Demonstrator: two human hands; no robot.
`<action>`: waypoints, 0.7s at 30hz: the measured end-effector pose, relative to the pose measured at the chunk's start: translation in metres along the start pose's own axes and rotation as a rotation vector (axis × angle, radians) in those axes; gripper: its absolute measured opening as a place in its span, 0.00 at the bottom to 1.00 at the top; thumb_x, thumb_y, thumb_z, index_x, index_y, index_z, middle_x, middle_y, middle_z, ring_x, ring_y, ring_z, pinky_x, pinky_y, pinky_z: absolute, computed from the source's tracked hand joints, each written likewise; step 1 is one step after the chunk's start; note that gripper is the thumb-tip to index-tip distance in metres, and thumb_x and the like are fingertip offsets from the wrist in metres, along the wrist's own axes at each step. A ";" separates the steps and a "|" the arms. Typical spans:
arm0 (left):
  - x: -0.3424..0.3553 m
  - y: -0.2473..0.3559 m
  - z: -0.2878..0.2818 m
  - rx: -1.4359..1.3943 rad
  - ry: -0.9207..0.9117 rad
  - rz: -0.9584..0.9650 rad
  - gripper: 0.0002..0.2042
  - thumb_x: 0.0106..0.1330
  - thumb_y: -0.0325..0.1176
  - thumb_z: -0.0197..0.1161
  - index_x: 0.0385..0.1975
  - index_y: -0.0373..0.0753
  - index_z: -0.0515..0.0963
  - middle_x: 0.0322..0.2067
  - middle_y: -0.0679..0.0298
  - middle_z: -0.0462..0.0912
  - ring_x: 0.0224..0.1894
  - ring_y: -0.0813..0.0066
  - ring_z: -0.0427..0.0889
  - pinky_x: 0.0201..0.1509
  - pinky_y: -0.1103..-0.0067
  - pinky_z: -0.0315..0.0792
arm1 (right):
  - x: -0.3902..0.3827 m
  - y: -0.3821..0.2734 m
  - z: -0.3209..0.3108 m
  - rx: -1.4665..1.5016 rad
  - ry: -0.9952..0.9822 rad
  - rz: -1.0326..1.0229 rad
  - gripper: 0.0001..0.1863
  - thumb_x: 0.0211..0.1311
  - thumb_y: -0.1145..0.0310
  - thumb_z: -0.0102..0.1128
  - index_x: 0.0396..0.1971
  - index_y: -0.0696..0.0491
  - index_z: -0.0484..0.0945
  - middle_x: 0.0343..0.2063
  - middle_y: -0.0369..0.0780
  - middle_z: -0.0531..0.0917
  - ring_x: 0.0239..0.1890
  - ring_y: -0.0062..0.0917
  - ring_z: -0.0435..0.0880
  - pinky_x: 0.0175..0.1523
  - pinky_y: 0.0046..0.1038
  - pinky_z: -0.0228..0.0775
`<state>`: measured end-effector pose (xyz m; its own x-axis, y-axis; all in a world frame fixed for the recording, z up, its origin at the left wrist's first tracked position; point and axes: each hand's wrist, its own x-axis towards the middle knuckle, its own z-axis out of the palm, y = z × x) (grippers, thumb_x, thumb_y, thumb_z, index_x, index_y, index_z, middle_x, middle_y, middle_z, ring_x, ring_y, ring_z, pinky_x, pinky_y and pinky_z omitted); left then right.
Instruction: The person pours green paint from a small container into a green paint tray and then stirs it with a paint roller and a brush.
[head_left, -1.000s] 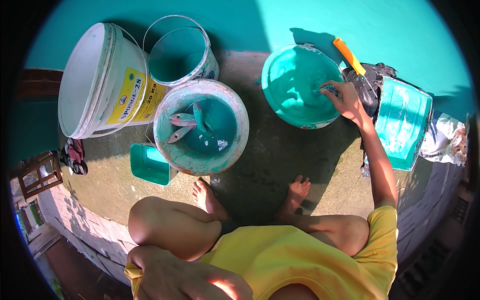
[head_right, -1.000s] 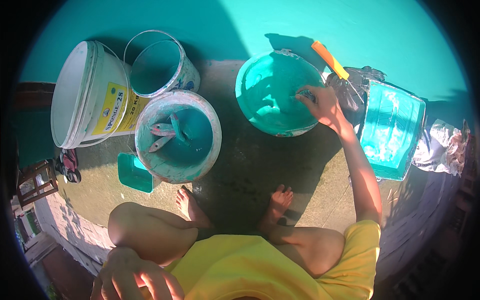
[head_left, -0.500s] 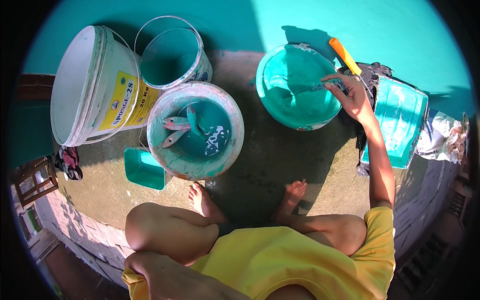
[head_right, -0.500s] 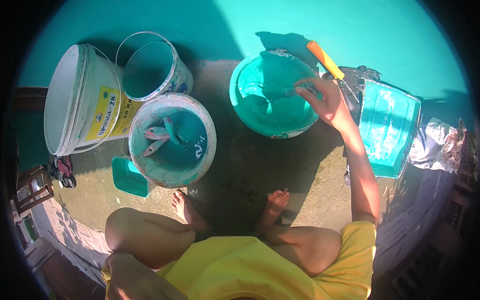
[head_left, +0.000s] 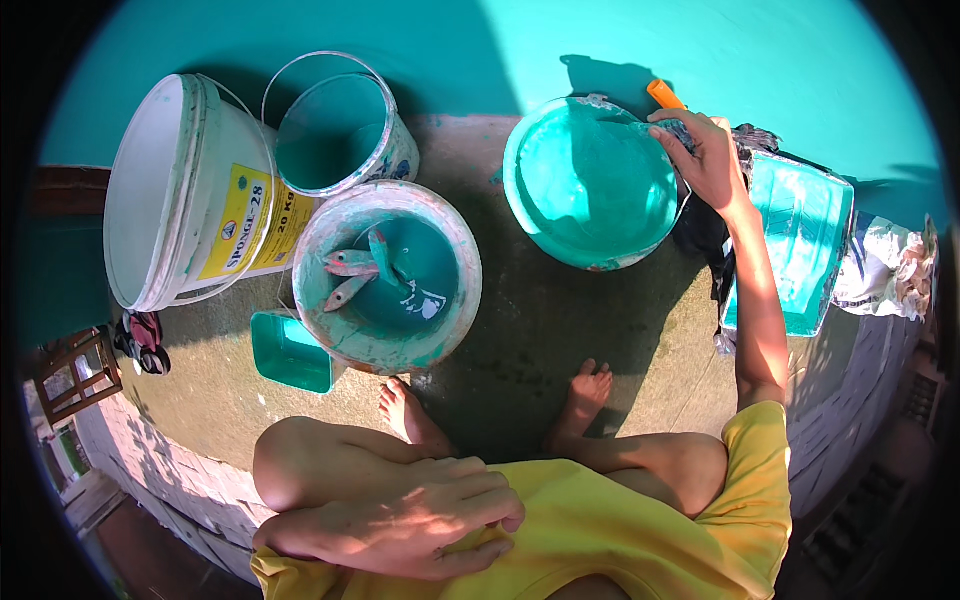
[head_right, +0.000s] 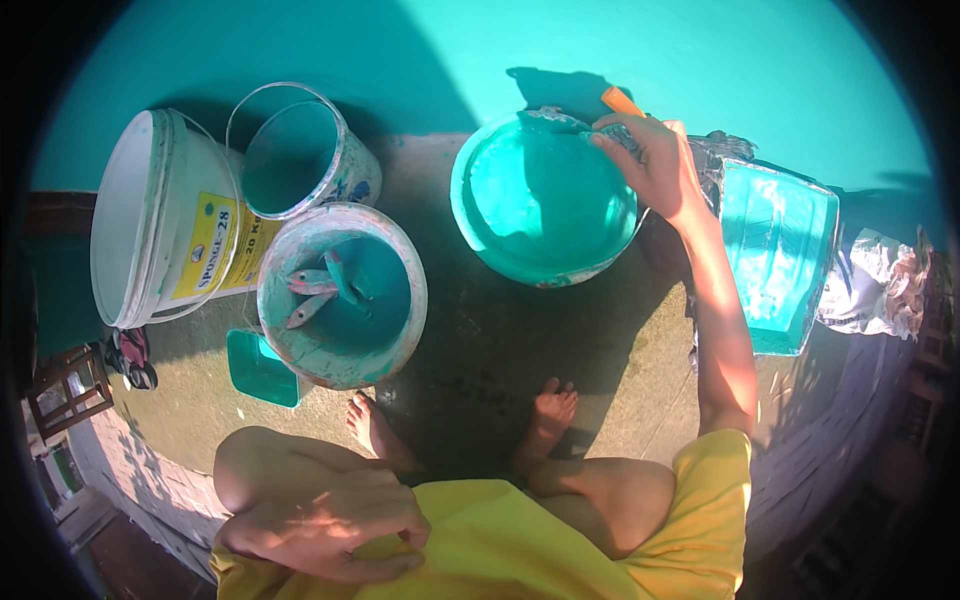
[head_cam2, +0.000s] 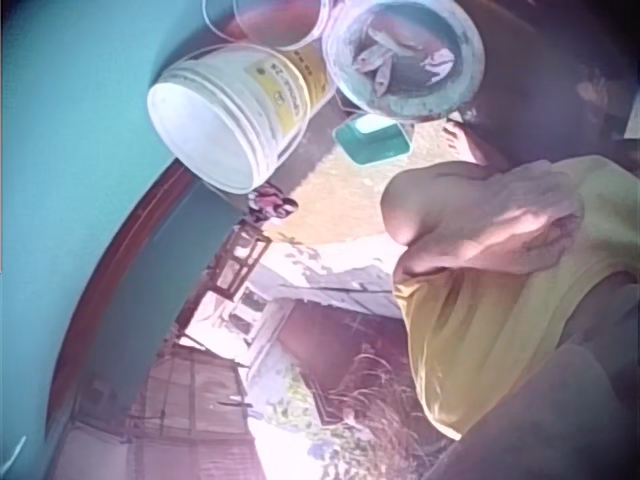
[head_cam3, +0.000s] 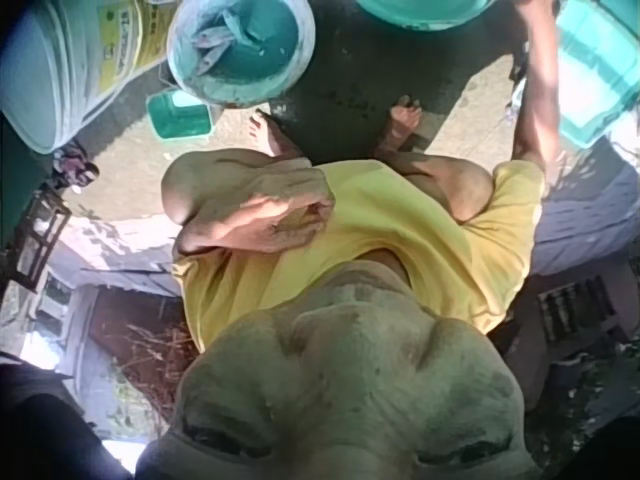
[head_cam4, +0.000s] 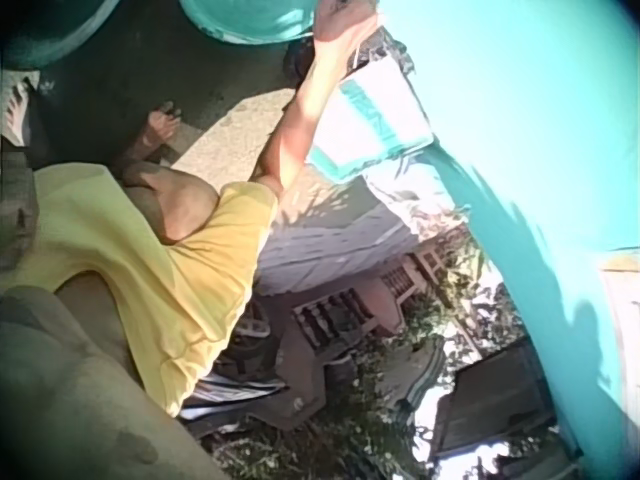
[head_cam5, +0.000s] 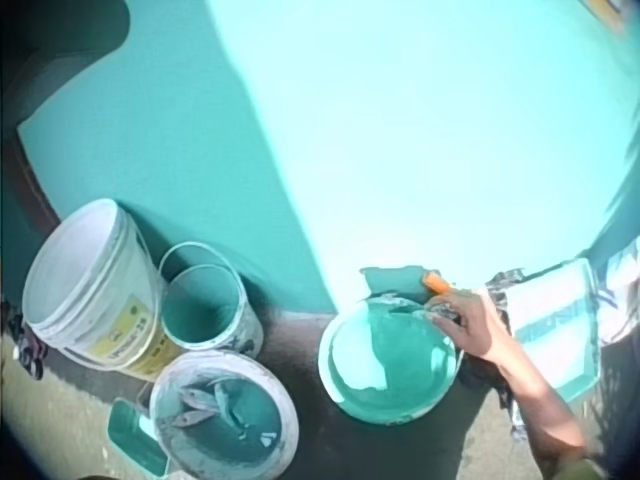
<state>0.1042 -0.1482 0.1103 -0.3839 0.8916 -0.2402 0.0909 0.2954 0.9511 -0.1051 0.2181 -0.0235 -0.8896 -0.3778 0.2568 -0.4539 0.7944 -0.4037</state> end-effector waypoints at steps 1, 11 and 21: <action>-0.001 -0.004 0.009 0.043 0.082 0.001 0.09 0.62 0.34 0.69 0.35 0.39 0.76 0.31 0.64 0.80 0.35 0.66 0.80 0.41 0.74 0.74 | 0.006 0.003 0.002 0.091 -0.037 -0.026 0.09 0.66 0.66 0.64 0.42 0.53 0.84 0.20 0.40 0.80 0.09 0.20 0.72 0.22 0.23 0.60; 0.001 -0.004 0.021 0.107 0.156 -0.016 0.12 0.61 0.37 0.71 0.37 0.38 0.77 0.31 0.63 0.80 0.36 0.65 0.81 0.43 0.73 0.76 | 0.027 -0.020 0.001 0.145 -0.112 -0.081 0.11 0.64 0.63 0.66 0.42 0.52 0.82 0.25 0.43 0.82 0.22 0.31 0.73 0.33 0.28 0.69; 0.000 -0.004 0.024 0.182 0.188 -0.023 0.14 0.61 0.38 0.71 0.39 0.37 0.76 0.32 0.59 0.79 0.36 0.63 0.81 0.41 0.72 0.76 | 0.005 -0.019 0.041 -0.041 -0.132 -0.249 0.11 0.62 0.66 0.65 0.43 0.53 0.81 0.36 0.43 0.83 0.40 0.39 0.80 0.46 0.38 0.73</action>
<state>0.1257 -0.1412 0.1022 -0.5507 0.8092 -0.2049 0.2373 0.3871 0.8910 -0.1029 0.1811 -0.0504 -0.7510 -0.6206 0.2256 -0.6594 0.6867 -0.3059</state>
